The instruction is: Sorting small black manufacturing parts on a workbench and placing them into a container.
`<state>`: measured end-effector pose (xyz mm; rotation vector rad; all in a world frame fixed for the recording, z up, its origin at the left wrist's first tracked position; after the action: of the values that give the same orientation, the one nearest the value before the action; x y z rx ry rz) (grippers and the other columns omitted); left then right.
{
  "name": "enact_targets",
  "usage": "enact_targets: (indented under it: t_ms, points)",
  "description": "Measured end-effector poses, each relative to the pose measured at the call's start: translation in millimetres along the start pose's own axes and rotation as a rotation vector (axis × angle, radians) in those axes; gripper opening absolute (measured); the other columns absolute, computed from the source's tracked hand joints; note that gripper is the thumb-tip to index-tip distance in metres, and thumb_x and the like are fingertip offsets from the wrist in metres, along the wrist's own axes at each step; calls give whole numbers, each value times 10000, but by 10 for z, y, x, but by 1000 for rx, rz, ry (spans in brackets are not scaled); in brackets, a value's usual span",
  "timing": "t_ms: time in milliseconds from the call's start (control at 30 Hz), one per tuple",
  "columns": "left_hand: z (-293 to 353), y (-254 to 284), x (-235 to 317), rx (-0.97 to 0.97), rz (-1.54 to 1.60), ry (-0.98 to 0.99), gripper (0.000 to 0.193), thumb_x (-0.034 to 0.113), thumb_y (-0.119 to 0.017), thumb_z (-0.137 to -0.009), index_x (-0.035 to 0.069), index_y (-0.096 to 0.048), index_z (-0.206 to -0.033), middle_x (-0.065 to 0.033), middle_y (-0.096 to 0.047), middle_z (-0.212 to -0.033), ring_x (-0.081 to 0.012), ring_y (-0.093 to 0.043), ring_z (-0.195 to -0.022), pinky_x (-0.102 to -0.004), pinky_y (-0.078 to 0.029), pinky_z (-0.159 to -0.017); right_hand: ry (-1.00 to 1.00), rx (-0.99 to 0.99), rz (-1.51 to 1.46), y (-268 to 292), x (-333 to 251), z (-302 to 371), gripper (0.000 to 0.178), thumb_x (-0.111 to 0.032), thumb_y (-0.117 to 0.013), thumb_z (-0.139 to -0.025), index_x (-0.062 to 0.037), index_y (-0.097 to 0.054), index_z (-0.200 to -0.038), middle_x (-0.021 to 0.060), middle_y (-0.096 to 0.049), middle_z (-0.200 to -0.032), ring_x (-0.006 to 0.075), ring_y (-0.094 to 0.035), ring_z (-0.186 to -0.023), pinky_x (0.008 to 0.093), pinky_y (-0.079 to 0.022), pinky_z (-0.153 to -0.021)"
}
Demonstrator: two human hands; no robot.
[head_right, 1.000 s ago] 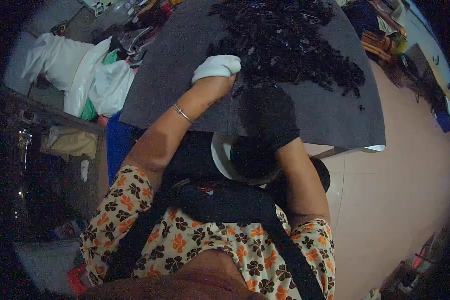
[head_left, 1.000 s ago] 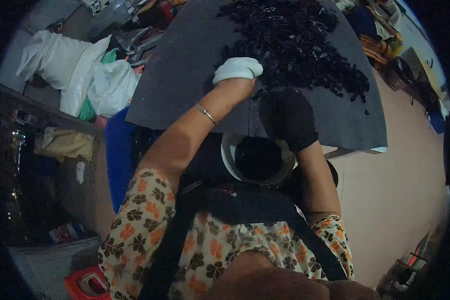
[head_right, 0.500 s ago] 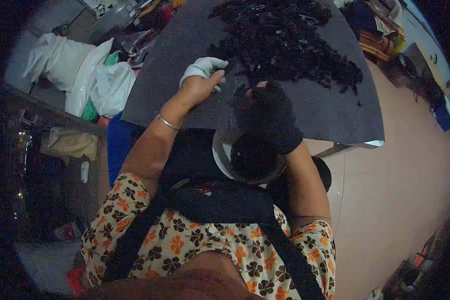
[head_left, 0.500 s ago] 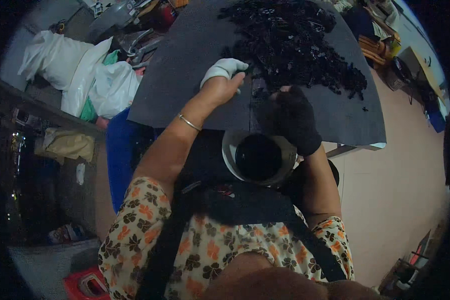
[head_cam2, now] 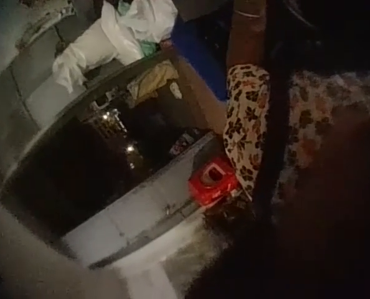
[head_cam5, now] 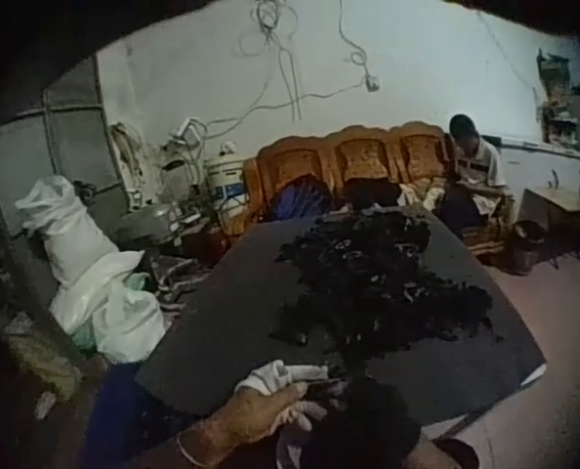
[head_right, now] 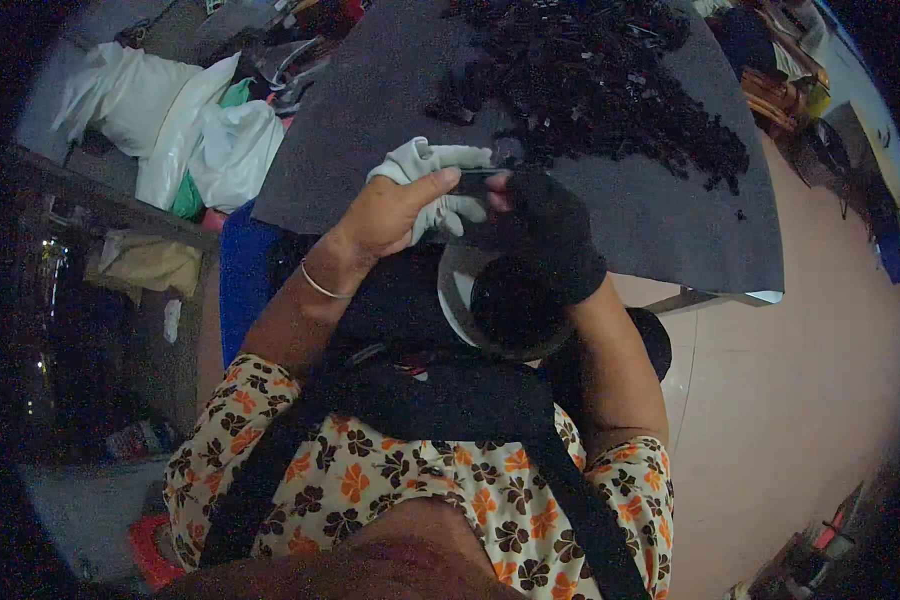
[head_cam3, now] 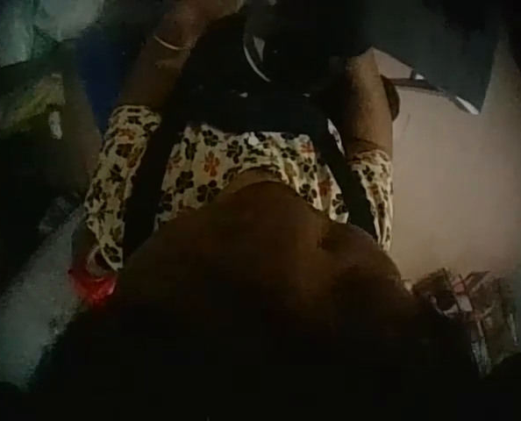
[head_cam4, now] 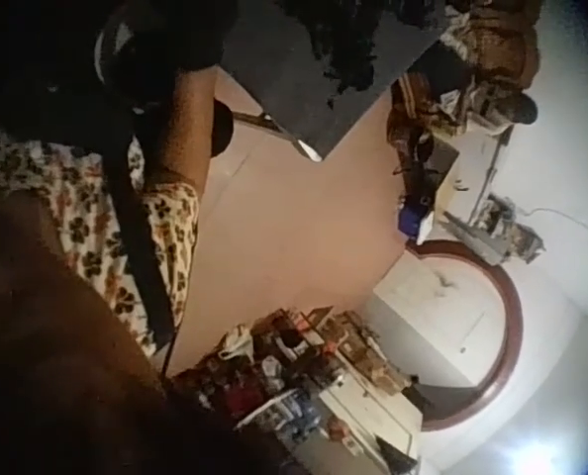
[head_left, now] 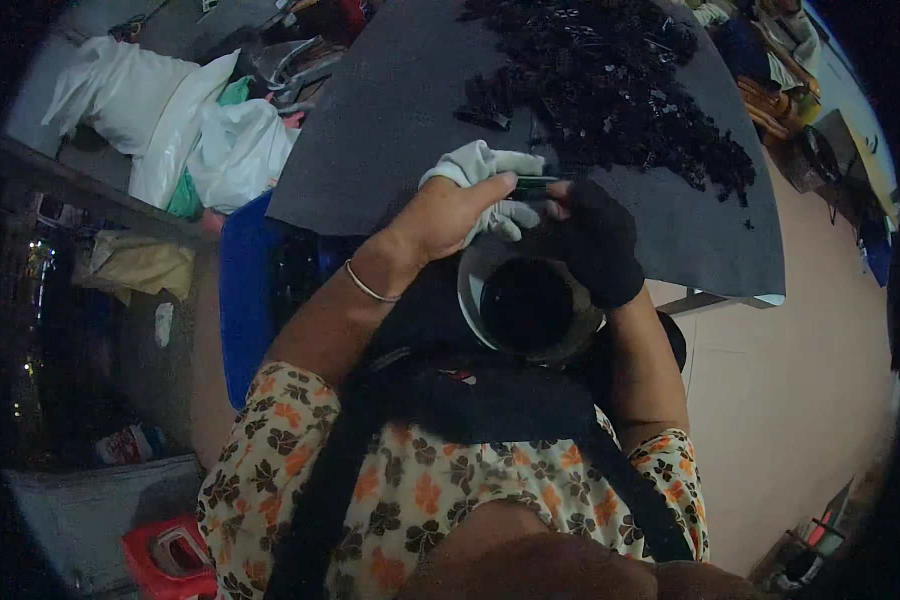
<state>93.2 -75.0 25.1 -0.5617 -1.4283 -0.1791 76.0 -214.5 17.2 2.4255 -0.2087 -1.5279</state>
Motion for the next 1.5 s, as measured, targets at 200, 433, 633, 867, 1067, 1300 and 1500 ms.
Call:
enact_targets:
  t_ms: [200,433,633,867,1067,1300,1500]
  points:
    - [142,-25,171,87,-394,-50,288,175,-437,-937,-29,-554,-1103,-97,-622,-964,-146,-616,-813,-263,-539,-639,580,4,526,-44,-491,150,150,-28,-627,-699,-65,-599,-842,123,-615,-910,280,-603,-758,351,-490,-648]
    - [181,-31,174,-11,-220,-32,358,256,-419,-946,-38,-546,-1107,-131,-617,-959,-160,-618,-832,-283,-539,-680,636,26,495,-44,-473,151,205,-31,-644,-670,-60,-594,-867,112,-606,-889,283,-590,-742,356,-483,-619]
    - [185,12,155,2,-511,-54,278,88,-453,-915,-36,-507,-1158,-127,-599,-1002,-185,-624,-864,-288,-536,-710,575,-47,520,-51,-512,106,159,-27,-632,-702,-46,-585,-852,117,-599,-878,266,-588,-719,331,-484,-609]
    - [379,-351,384,177,-1172,-751,280,41,-507,-857,-40,-525,-1124,-175,-593,-1063,-307,-586,-988,-361,-487,-802,-256,-36,-441,-191,161,40,130,-156,-608,-816,-33,-569,-837,27,-574,-754,97,-538,-674,263,-447,-607]
    - [410,-509,373,46,-1349,-563,347,110,-607,-776,17,-555,-1106,-236,-555,-1106,-387,-518,-1062,-391,-436,-878,-205,-55,-493,-293,126,66,103,-135,-545,-848,-35,-542,-870,18,-562,-774,81,-517,-675,251,-436,-605]
    - [533,-203,303,148,-1316,-671,337,91,-618,-784,-9,-561,-1100,-209,-597,-1049,-298,-599,-960,-347,-484,-789,-423,-248,-660,-448,32,155,162,-141,-586,-816,-23,-537,-915,47,-566,-807,132,-536,-744,285,-448,-663]
    - [596,-53,204,124,-846,-390,235,-21,-529,-833,-9,-577,-1063,-126,-619,-996,-95,-581,-699,-224,-484,-602,136,-81,-146,-247,-86,83,273,-141,-646,-770,2,-547,-981,67,-570,-896,151,-558,-798,296,-466,-688]
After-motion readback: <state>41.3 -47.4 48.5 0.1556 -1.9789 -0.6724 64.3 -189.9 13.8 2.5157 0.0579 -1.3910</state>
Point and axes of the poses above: each hand's wrist, its own z-axis away from the middle knuckle, its own y-axis out of the back of the hand, x = y × z, the point moved 7 cm from there along -z, towards the middle knuckle
